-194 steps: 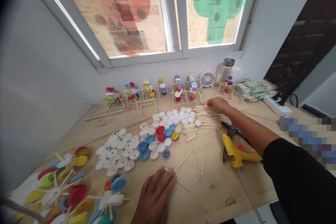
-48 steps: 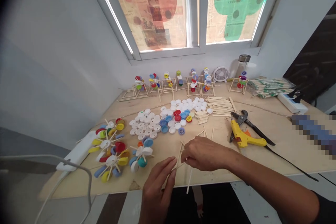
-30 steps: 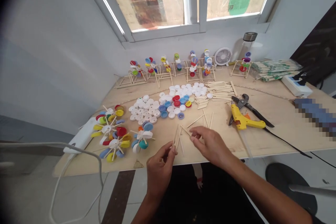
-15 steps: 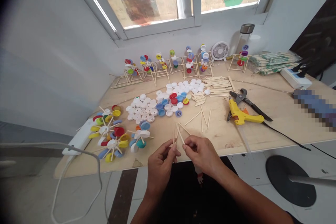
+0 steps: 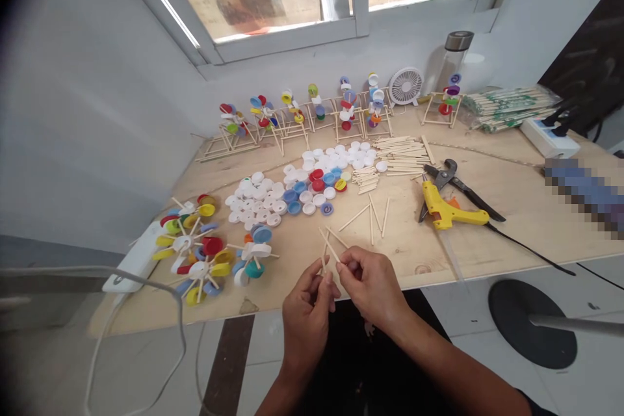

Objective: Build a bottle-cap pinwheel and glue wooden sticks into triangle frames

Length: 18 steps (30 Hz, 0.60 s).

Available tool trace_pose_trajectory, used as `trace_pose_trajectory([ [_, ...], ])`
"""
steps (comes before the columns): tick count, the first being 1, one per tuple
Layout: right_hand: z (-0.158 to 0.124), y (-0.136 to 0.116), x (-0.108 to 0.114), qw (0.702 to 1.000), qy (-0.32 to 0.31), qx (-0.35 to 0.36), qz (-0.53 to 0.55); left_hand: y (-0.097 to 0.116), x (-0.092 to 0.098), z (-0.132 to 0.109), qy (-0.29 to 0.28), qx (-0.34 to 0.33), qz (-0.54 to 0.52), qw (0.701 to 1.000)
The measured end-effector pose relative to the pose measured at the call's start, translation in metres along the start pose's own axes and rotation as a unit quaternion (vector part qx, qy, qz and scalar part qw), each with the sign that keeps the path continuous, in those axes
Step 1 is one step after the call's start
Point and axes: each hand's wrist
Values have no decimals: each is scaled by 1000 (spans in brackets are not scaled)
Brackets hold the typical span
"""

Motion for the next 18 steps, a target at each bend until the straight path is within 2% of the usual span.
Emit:
trace_pose_trajectory([
  [5,3,-4,-4,998,31,24,-43,0,0,-1,25,-4,14,1000],
  [12,5,-6,-11,980,80,101,-149,2,1,-6,51,-4,36,998],
  [14,9,-8,-7,979,102,101,-145,3,-3,-11,30,-12,33,999],
  [16,16,-11,4,978,138,95,-122,3,-5,-14,-20,-26,12,999],
  [18,27,-14,20,977,175,89,-80,4,-4,-13,-12,0,-24,1000],
])
Point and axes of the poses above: each hand's wrist, its own z-axis towards the middle knuckle, its own x-axis out of the back of the hand, y = z × x, and after that the axes turned 12 degrees about z, right-handed
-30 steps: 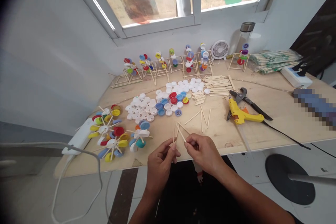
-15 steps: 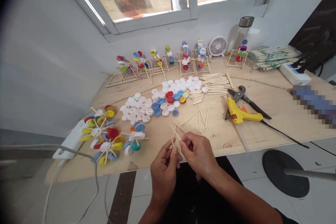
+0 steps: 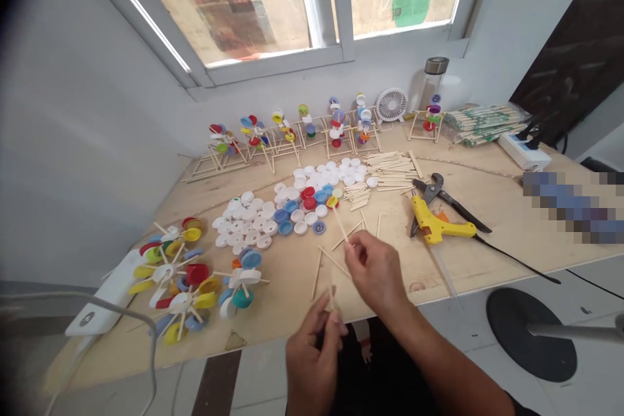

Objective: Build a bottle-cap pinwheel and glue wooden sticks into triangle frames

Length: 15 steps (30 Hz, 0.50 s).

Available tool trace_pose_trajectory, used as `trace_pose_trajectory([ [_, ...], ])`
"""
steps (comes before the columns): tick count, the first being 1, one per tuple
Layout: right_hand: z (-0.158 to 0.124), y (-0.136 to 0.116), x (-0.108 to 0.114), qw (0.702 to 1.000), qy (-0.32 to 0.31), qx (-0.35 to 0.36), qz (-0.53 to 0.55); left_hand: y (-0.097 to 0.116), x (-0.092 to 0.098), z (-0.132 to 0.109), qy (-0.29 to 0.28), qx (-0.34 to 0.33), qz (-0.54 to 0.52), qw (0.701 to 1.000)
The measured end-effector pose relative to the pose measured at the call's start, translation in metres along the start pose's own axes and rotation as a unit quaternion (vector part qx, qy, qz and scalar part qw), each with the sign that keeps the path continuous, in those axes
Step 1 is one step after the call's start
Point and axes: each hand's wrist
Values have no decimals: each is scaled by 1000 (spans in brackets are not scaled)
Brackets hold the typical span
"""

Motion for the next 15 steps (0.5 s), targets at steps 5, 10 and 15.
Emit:
trace_pose_trajectory([
  [5,37,12,24,950,76,-139,269,5,11,11,-43,99,-164,981],
  [10,58,25,29,881,82,-193,424,0,7,17,-114,146,-277,943],
  [15,82,28,26,838,107,-210,492,3,7,15,-121,165,-319,926],
])
Point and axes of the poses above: each hand's wrist, its own z-axis towards the middle knuckle, its own x-axis out of the back of the hand, y = z × x, and after that the axes turned 12 degrees about z, right-handed
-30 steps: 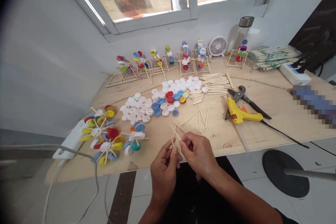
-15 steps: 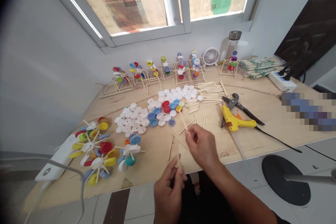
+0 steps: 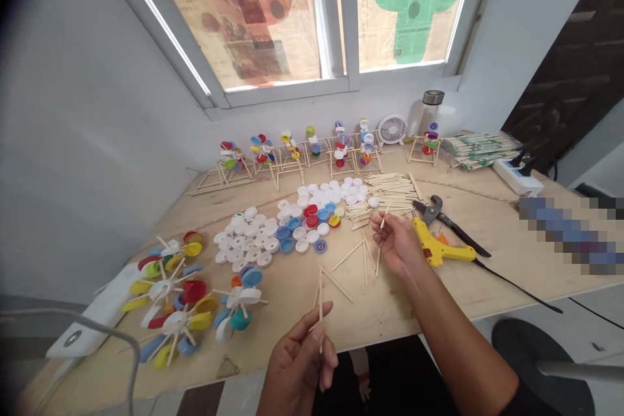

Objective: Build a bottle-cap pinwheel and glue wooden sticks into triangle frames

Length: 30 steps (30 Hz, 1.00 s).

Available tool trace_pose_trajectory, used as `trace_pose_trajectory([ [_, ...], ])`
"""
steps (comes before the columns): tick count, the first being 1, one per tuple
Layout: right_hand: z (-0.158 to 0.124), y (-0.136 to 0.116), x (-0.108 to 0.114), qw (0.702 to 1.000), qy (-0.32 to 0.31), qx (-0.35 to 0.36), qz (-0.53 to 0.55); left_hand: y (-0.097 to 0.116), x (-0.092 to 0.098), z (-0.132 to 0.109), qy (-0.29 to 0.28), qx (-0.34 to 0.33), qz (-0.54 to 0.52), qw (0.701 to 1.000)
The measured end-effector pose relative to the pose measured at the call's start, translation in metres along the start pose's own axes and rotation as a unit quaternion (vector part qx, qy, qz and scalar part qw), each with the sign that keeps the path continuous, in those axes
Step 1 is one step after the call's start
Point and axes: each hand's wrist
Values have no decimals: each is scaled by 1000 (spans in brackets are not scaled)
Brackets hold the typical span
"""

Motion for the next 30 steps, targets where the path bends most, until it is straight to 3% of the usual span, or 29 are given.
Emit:
trace_pose_trajectory([
  [6,24,-5,-9,999,40,25,20,9,-1,-3,6,-6,-12,1000],
  [10,-5,1,-2,999,35,37,-10,13,0,2,-26,7,-23,999],
  [14,-52,14,-3,989,-63,10,-134,22,-3,-1,-41,23,-29,998],
  [17,-75,24,-11,941,-183,-7,-286,25,-6,-6,-45,14,-12,999],
  [19,-82,28,-15,916,-228,-7,-331,24,-7,-8,-50,8,12,999],
  [30,-102,25,-10,868,-271,-10,-416,11,-3,-16,-46,-30,154,986],
])
Point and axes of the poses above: each hand's wrist, its own z-axis towards the middle knuckle, its own x-axis out of the back of the hand, y = z × x, and after that the axes turned 12 degrees about z, right-handed
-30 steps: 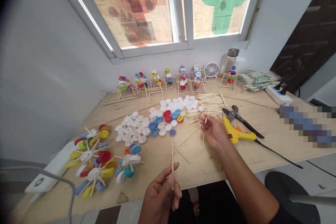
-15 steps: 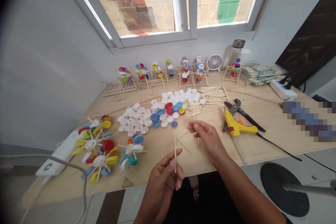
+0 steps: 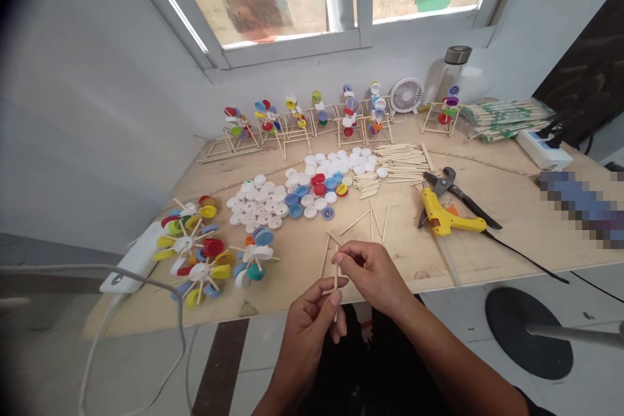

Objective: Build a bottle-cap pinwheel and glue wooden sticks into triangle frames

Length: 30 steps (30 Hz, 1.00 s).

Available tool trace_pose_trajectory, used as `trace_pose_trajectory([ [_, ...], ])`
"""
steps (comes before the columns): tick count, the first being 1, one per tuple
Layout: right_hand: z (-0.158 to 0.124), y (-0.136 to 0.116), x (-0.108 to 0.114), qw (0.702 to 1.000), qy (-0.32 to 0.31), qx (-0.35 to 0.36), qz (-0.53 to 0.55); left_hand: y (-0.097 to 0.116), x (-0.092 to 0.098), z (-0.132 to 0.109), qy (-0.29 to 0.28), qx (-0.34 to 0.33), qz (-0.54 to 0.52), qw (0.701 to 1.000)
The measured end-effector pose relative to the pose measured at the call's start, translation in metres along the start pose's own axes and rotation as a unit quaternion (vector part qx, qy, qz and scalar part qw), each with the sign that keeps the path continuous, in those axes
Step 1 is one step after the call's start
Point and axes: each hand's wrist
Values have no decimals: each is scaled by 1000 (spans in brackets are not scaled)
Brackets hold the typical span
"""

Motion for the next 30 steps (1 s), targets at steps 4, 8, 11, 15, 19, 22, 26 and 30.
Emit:
trace_pose_trajectory([
  [4,-7,-3,9,998,-33,6,-43,-2,2,-3,-20,-33,54,998],
  [8,-10,-2,17,994,-84,9,-70,-6,5,-8,-20,-62,109,992],
  [11,-12,0,17,993,-93,9,-78,-8,8,-12,-13,-78,158,984],
  [15,-15,2,13,987,-75,31,-139,-9,10,-13,4,-111,225,968],
  [19,-17,4,6,971,-25,59,-229,-14,9,-12,38,-168,307,936],
  [22,-16,9,0,948,26,102,-301,-20,7,-10,78,-200,362,907],
  [26,-14,15,-3,930,51,128,-340,-22,9,-9,77,-211,391,893],
  [30,-13,13,0,973,13,63,-222,-18,10,-11,68,-213,382,897],
])
Point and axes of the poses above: each hand's wrist, its own z-axis towards the middle knuckle, its own x-axis out of the back of the hand, y = z × x, and after that the axes turned 12 degrees about z, right-handed
